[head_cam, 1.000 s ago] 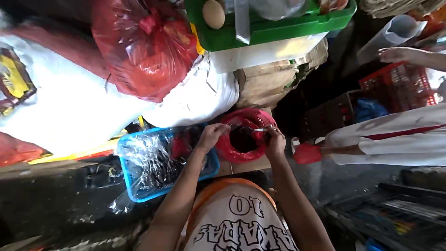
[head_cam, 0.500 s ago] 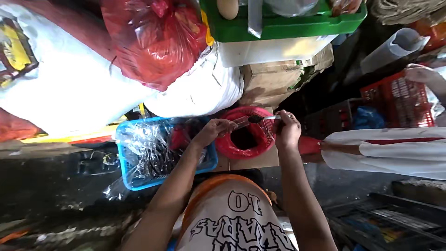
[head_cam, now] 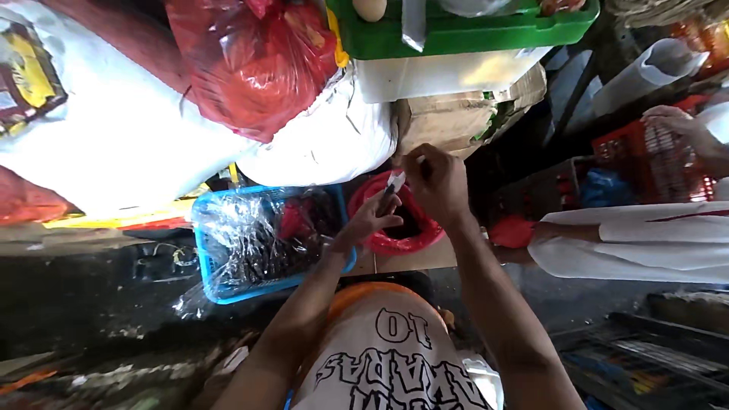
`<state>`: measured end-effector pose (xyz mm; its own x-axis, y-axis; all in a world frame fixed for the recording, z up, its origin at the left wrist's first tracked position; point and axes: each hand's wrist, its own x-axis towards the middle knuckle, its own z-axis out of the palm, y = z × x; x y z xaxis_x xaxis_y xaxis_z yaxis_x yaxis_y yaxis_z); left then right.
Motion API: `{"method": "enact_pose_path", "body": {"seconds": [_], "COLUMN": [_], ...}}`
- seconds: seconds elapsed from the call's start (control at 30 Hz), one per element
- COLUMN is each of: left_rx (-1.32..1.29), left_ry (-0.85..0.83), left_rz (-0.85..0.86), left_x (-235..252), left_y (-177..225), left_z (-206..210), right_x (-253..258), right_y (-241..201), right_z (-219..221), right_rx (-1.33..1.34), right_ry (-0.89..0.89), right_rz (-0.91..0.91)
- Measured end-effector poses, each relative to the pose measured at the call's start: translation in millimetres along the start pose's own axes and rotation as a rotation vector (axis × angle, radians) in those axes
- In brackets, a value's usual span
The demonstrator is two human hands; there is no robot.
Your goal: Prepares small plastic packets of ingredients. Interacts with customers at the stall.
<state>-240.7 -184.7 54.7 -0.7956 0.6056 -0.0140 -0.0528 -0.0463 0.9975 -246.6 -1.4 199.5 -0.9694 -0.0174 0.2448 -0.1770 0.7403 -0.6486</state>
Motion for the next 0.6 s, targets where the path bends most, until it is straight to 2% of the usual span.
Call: {"method": "enact_pose_path", "body": {"seconds": [0.1,0.2,0.27,0.37,0.47,0.6], "left_rx": [0.145,0.218,0.224,0.215,0.242,0.279], "left_ry": [0.087,0.145,0.198,0.242,0.285,0.332], "left_rz": [0.038,-0.02,-0.064,-0.089,-0.097,-0.099], "left_x": [0.3,-5.8,-13.0,-24.8,-29.0,-32.1], "left_y": [-6.9,-7.9,-9.0,-11.8,-13.7,-21.6], "left_z": [7.6,1.0,-6.2,-14.4,-15.1,-14.3], "right_x": [-2.5,-15.7,-32.4,-66.1,-80.9,-80.9], "right_y": [-19.8,8.5,56.1,125.5,151.5,163.2], "right_z": [-22.8,-37.6,-13.9,51.7,96.4,131.6], "right_rx": [-0.086,0.21,0.362,0.176,0.048,0.272], "right_ry": [-0.007,0.137,0.2,-0.008,-0.134,-0.134], "right_rz": [-0.089,-0.017,0.154,0.486,0.721,0.873]}}
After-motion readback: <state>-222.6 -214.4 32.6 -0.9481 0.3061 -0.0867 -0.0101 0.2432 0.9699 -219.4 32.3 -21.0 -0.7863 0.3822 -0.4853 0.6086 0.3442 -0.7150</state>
